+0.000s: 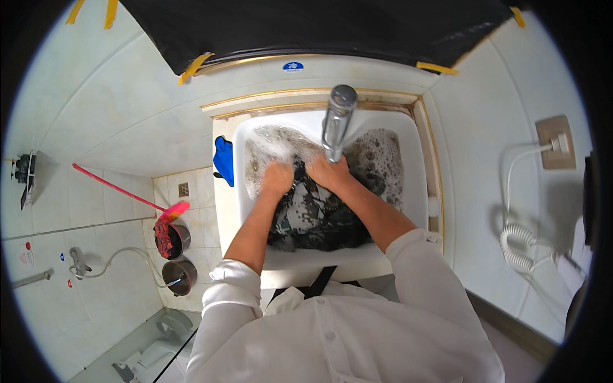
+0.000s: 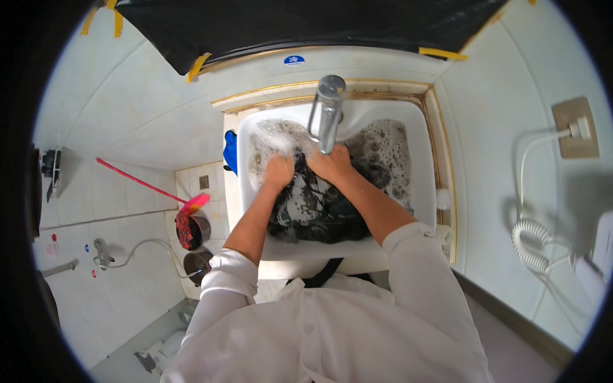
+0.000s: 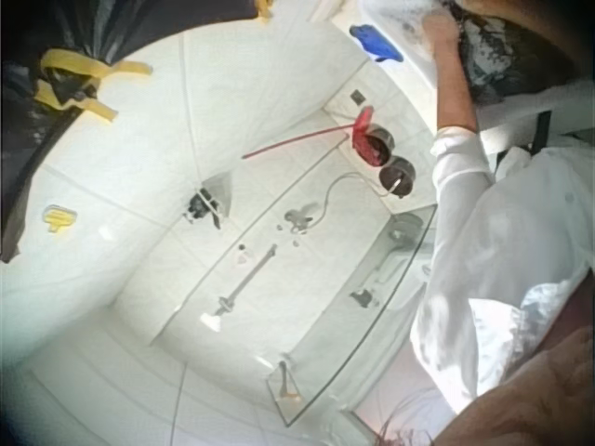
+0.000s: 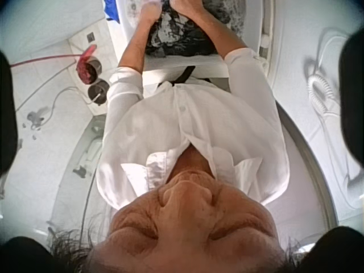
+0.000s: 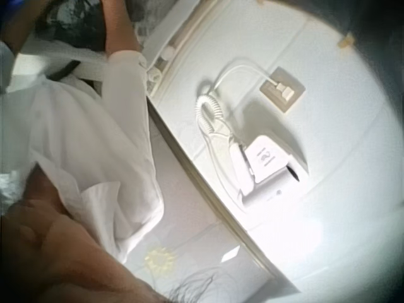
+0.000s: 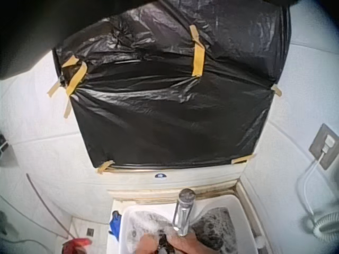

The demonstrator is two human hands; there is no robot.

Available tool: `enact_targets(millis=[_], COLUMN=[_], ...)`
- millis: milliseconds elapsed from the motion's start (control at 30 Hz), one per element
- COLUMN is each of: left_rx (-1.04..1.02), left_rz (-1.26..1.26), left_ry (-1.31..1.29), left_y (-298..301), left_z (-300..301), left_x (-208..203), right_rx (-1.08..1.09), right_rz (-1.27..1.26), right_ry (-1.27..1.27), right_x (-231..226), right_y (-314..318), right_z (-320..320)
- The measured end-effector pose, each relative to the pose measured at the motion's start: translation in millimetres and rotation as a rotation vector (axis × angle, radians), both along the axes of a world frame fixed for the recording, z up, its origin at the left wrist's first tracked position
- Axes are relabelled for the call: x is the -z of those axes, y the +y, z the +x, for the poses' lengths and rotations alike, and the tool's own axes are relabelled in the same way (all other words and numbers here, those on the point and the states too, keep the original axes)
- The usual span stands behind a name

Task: The person hand washes dark garments in a sink filled with soapy water. They scrub the fabric with a pink brush, then rinse and wring the clothes under running water from the faucet.

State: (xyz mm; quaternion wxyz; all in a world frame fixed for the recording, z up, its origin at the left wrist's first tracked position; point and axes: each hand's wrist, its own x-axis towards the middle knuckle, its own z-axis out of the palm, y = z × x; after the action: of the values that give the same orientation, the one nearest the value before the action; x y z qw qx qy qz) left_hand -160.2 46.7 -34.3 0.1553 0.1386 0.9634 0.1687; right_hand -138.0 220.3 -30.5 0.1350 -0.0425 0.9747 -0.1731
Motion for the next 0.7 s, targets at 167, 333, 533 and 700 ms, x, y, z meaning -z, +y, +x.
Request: enact_targets(millis=[167, 333, 533, 700], left_rx=[-0.545, -0.885, -0.753, -0.498], left_rz=[0.185, 0.738, 0.818, 0.824], left_ry=[-0.185, -0.282, -0.282, -0.323], left_y=[-7, -31, -38, -39], left_z=[3, 27, 78, 104], left_x=[-9, -16, -44, -57], right_rx=[0.135, 0.169, 0.398, 0.587], right_rz=[-0.385, -0.169, -0.477, -0.824], right_ry=[0.066, 0.357, 0.013, -0.020], right_x=[-37, -65, -19, -18], right_y=[20, 85, 95, 99], right_z=[28, 121, 173, 126])
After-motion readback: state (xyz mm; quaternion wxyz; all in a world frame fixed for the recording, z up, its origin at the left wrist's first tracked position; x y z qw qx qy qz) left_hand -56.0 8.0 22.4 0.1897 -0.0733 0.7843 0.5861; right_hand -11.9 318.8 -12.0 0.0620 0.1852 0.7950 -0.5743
